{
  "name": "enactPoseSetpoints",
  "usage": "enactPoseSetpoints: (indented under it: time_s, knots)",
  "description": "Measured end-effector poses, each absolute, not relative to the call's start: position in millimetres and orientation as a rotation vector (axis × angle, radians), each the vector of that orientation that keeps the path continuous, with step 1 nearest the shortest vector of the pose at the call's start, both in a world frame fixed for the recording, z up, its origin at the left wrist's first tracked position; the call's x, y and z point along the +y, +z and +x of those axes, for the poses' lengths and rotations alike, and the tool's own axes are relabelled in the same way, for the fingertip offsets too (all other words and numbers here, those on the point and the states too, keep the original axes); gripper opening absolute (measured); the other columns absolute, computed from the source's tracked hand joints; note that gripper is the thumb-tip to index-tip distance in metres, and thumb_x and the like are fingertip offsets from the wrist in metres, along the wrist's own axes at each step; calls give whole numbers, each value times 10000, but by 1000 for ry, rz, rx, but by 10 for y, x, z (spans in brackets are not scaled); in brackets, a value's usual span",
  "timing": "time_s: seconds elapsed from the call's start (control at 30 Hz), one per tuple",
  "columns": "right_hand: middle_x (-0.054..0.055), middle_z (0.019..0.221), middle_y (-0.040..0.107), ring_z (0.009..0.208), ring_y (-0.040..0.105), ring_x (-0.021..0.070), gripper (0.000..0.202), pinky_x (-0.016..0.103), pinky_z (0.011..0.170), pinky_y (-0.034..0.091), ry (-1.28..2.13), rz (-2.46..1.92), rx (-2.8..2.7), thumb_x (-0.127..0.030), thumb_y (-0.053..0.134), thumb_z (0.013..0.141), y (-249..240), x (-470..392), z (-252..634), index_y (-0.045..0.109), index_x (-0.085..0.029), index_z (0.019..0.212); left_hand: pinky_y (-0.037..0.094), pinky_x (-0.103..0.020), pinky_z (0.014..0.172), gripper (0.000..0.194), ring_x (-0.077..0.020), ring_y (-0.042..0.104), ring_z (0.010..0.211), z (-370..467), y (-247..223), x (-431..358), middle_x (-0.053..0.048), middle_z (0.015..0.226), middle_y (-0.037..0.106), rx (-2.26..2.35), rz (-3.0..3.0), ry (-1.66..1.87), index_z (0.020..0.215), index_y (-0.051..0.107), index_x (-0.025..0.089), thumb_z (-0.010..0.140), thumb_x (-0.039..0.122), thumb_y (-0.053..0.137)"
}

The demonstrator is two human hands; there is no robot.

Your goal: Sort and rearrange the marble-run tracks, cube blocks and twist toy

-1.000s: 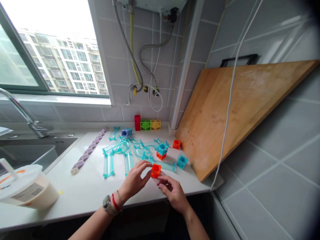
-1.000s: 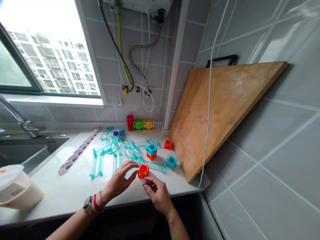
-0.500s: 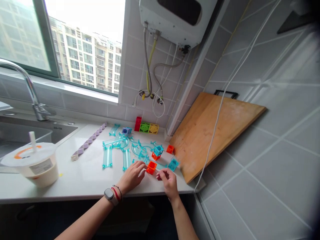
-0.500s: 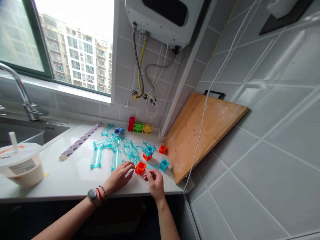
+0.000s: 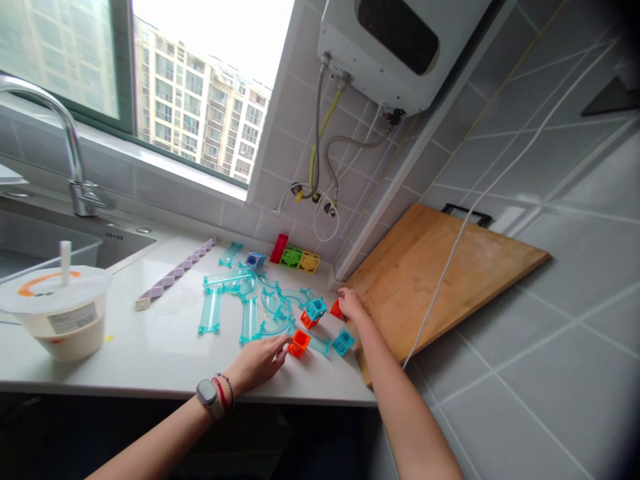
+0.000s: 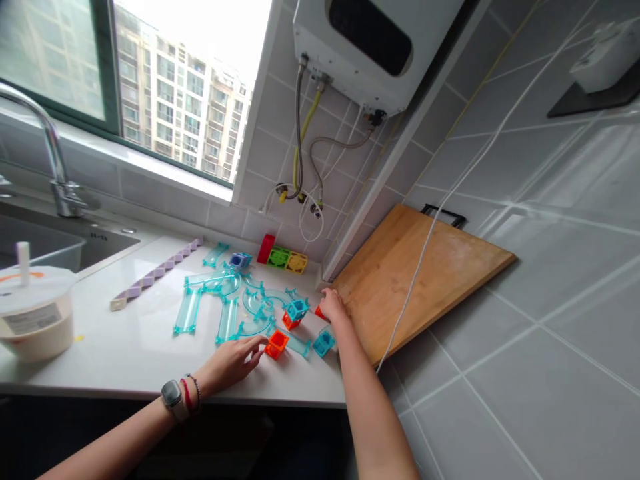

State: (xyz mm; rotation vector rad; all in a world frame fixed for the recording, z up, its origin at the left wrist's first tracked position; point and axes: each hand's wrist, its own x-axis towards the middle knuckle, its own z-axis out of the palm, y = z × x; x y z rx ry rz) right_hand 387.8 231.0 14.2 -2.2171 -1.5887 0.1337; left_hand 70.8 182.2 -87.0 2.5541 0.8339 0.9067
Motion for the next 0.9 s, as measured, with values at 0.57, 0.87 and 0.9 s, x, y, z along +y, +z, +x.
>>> enactPoseSetpoints:
  time_s: [0.57,0.87,0.9]
  knots:
    - [191,1322,682,1247,618,292,451,359,1092,434,-1,-2263,-1714,-168,688,846,190,2322,4053,683,-121,1295,558,-321,709,463,-262,774,868,740,-993,1869,-71,1108,798,844,2603,843,1457,557,291,998,255,509]
    - [97,1217,747,1000,730,245,510,339,772,622,843,-1269,-955,-499,721,874,-253,1074,3254,667,-213,1294,571,-333,747,536,-283,765,981,729,-932,1878,-60,1280,750,851,2629,765,1520,512,351,991,262,516]
    - [88,1174,757,952,734,228,492,322,745,624,906,-1200,-888,-482,759,849,-377,969,3152,689,-209,1252,568,-331,744,545,-283,763,979,727,-915,1874,-65,1270,753,852,2640,750,1533,498,345,993,268,512]
